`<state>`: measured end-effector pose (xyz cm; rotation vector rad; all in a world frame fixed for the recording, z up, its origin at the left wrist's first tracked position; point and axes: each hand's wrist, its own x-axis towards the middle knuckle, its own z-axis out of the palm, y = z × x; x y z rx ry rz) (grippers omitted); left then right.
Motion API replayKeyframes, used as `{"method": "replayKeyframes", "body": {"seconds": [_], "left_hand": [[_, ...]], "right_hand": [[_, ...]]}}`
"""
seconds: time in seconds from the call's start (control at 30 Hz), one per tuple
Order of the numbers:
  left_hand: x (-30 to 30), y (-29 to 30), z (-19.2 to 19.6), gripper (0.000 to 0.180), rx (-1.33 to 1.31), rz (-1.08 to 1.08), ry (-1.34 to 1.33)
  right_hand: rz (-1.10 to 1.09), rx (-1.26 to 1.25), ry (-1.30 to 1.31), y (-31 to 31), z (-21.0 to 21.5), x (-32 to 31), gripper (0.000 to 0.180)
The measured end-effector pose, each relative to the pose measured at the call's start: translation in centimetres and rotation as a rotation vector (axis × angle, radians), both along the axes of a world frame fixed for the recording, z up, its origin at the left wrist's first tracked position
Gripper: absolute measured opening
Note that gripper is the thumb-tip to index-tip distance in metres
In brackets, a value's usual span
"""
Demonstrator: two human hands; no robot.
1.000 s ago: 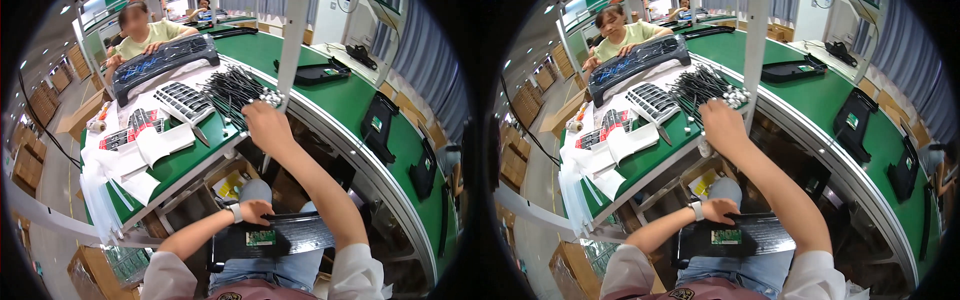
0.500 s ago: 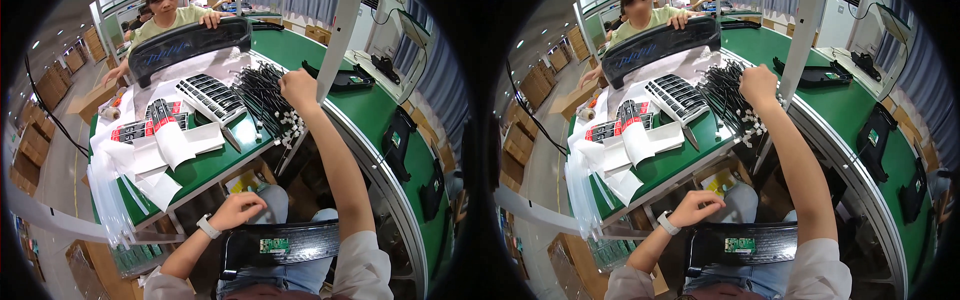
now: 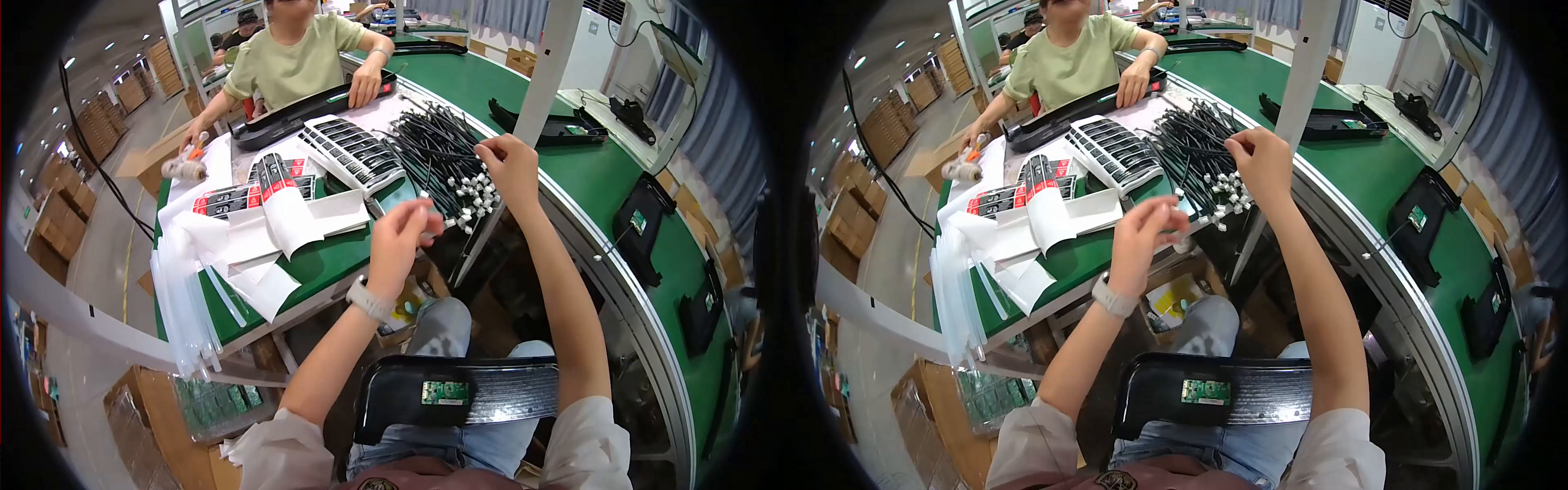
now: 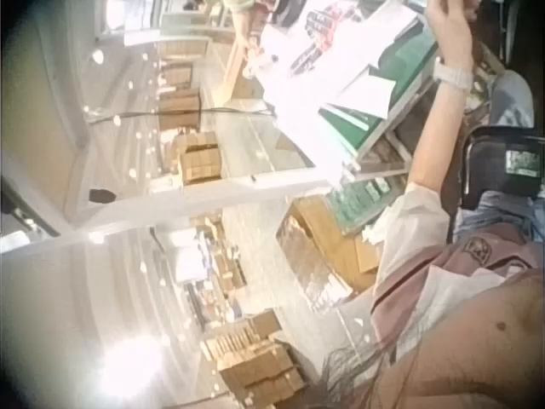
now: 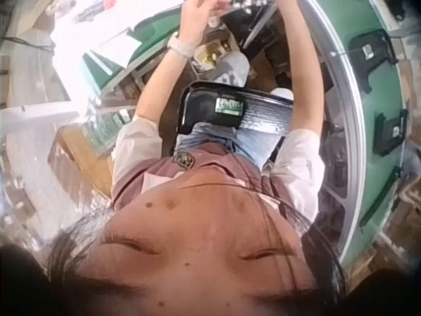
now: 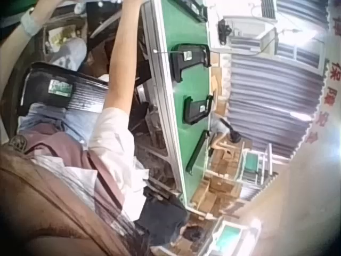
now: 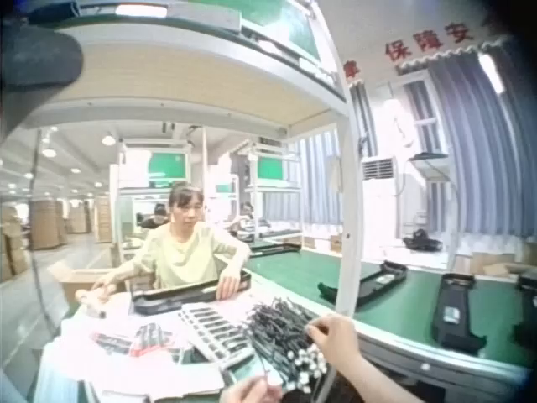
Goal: Assembling plastic components by attaching PCBs and applying warning labels on an assembly line.
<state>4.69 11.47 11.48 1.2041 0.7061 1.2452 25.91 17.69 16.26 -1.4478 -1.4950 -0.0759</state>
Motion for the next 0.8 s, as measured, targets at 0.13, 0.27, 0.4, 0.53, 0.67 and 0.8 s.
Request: {"method": "replayKeyframes", "body": {"seconds": [0.13, 0.27, 0.4, 0.53, 0.67, 0.8], "left_hand": [[0.6, 1.6, 3.1, 0.044, -0.043, 0.169, -0.302], [-0.4, -0.3, 3.6, 0.04, 0.103, 0.154, -0.365], [-2.0, -4.8, 2.9, 0.03, 0.104, -0.201, -0.035], [-2.5, -9.8, 4.4, 0.021, 0.564, -0.17, 0.604], [-2.4, -11.7, 4.0, 0.012, 0.85, -0.229, 0.939], [-2.5, -12.5, 2.0, 0.01, 0.936, -0.346, 1.14]], "right_hand": [[0.248, 0.183, -0.162, -6.6, 0.0, -2.9, 0.005], [0.265, 0.145, -0.311, -14.2, -3.4, -3.0, 0.016], [0.391, 0.079, -0.372, -18.9, -3.3, -3.7, 0.026], [0.546, -0.125, 0.134, -22.6, -1.0, -4.0, 0.018], [0.517, -0.189, 0.063, -24.2, -0.1, -4.4, 0.012], [0.523, -0.459, 0.106, -25.4, -1.8, -4.0, 0.011]]}}
